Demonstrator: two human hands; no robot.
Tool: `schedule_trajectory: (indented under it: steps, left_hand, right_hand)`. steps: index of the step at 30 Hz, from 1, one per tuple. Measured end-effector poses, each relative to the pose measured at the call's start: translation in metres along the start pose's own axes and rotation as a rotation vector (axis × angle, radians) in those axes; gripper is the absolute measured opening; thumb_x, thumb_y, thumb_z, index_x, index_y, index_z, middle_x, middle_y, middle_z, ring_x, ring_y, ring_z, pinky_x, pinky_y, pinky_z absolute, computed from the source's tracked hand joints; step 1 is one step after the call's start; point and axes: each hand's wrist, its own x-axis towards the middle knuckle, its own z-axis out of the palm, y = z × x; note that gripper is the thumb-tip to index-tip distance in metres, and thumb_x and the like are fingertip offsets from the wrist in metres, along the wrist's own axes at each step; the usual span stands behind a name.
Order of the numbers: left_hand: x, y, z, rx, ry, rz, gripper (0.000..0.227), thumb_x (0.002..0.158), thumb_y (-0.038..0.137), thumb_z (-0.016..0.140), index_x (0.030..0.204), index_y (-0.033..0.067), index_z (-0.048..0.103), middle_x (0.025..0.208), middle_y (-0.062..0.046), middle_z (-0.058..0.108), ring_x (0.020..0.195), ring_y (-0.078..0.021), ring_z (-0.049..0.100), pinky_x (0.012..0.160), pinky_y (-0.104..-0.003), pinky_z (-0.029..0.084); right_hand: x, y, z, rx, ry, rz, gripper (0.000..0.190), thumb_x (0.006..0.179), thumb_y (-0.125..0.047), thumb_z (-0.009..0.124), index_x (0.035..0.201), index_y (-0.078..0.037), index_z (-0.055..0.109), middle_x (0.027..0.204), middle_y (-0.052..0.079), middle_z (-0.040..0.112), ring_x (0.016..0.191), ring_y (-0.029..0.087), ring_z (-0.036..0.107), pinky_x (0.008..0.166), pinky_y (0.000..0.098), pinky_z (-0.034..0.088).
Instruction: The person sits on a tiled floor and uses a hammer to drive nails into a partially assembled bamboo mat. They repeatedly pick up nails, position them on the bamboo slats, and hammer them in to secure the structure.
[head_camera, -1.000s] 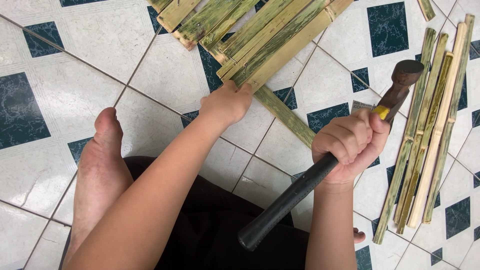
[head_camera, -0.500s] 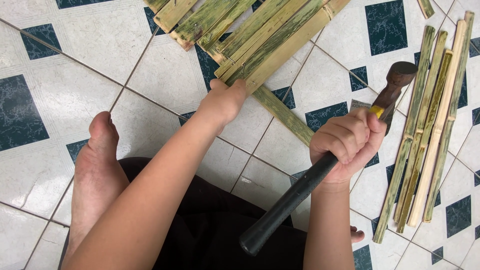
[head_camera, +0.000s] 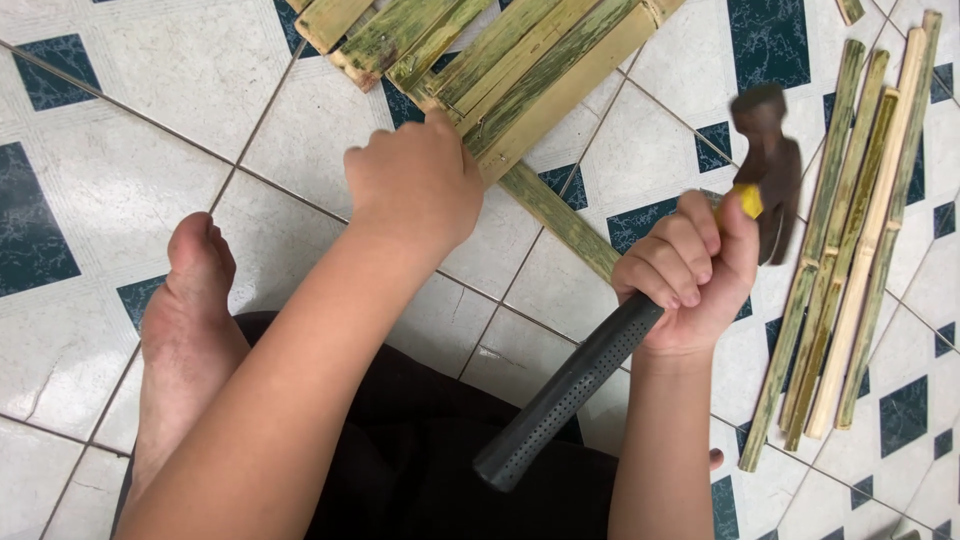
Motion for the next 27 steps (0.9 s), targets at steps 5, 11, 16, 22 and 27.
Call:
schedule_trajectory:
  steps: [5,11,16,22,27]
  left_hand:
    - [0.017,-0.007,0.023,-0.055,0.207,0.003,0.016,0.08,0.017,0.047,0.086,0.0037,0.055,0.071,-0.014,0.061,0.071,-0.0333,0.055,0.067,-0.046,0.04]
    - [0.038,-0.002,0.047,0.031,0.574,0.129,0.041,0.088,0.027,0.04,0.122,0.0031,0.041,0.13,-0.023,0.034,0.122,-0.0429,0.026,0.095,-0.057,0.017]
    - [0.032,0.001,0.058,0.022,0.516,0.101,0.054,0.096,0.032,0.03,0.141,0.0024,0.02,0.145,-0.016,0.01,0.133,-0.0373,0.009,0.101,-0.06,0.005]
    - [0.041,0.006,0.083,-0.398,0.396,-0.169,0.048,0.099,0.027,0.015,0.145,0.017,0.004,0.149,-0.006,-0.004,0.137,-0.0252,-0.006,0.106,-0.053,-0.008]
    - [0.052,0.009,0.093,-0.274,0.479,-0.199,0.049,0.099,0.03,0.019,0.144,0.0156,0.006,0.15,-0.005,-0.001,0.138,-0.0244,-0.002,0.106,-0.054,-0.005]
  right_hand:
    - [-0.003,0.003,0.05,-0.6,0.252,-0.1,0.046,0.077,-0.054,0.04,0.089,-0.012,0.054,0.05,-0.007,0.03,0.036,0.0,0.02,0.033,0.0153,0.014]
    - [-0.019,0.013,0.057,-1.533,0.416,-0.081,0.022,0.091,-0.019,0.043,0.102,0.0,0.046,0.057,0.0,0.042,0.043,0.007,0.036,0.037,0.0184,0.029]
    - [-0.002,0.038,0.061,-2.083,0.36,0.127,0.03,0.089,-0.03,0.039,0.097,-0.004,0.051,0.066,0.012,0.062,0.053,0.026,0.059,0.051,0.0358,0.045]
    - [0.0,0.034,0.033,-1.985,0.46,0.346,0.043,0.093,-0.035,0.034,0.084,0.0,0.057,0.058,0.014,0.059,0.05,0.025,0.058,0.046,0.0365,0.045]
    - [0.007,0.035,0.023,-1.95,0.439,0.318,0.036,0.086,-0.038,0.048,0.083,-0.003,0.058,0.06,0.016,0.06,0.058,0.029,0.061,0.049,0.0381,0.048]
